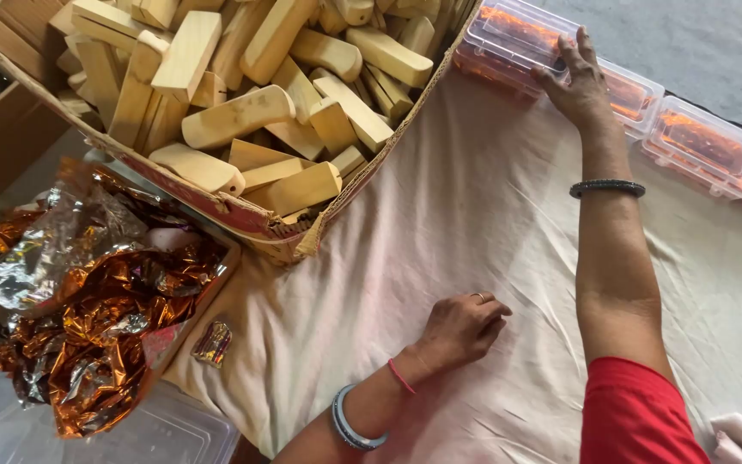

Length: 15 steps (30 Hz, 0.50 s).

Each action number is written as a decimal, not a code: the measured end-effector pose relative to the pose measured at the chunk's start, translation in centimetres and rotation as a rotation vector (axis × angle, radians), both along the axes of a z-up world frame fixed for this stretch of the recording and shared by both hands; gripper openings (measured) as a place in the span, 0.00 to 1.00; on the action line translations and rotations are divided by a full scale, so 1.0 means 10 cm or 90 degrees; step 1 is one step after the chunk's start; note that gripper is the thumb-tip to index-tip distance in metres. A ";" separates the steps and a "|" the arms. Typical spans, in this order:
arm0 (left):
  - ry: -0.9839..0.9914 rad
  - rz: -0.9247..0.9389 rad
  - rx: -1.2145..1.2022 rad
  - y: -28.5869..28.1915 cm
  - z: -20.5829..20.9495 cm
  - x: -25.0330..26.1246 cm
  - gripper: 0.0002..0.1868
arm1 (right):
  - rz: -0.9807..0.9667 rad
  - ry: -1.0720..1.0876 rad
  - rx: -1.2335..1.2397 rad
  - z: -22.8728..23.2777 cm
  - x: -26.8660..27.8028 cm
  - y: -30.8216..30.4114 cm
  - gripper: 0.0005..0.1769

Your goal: The person wipes wooden blocks with a cloth and then wraps them in gold foil. They handle the blocks one at a time, wiping them thoroughly before wrapping each one individually.

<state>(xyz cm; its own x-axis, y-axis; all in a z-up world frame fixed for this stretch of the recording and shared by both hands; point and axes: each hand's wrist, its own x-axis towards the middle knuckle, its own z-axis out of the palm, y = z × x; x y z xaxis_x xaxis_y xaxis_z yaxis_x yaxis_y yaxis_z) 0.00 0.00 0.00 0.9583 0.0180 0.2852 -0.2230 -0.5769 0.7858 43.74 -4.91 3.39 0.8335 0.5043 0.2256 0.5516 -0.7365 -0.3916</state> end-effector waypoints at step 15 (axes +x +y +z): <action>-0.003 -0.004 0.022 -0.02 -0.11 0.02 0.07 | 0.055 -0.274 -0.057 -0.41 0.14 0.00 0.38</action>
<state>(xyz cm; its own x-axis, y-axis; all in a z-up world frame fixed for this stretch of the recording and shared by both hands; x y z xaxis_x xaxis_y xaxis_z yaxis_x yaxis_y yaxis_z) 0.16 -0.20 -1.15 0.9572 0.0019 0.2894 -0.2300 -0.6018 0.7648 45.11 -4.95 -0.76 0.6270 0.6020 0.4944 0.7117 -0.7007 -0.0495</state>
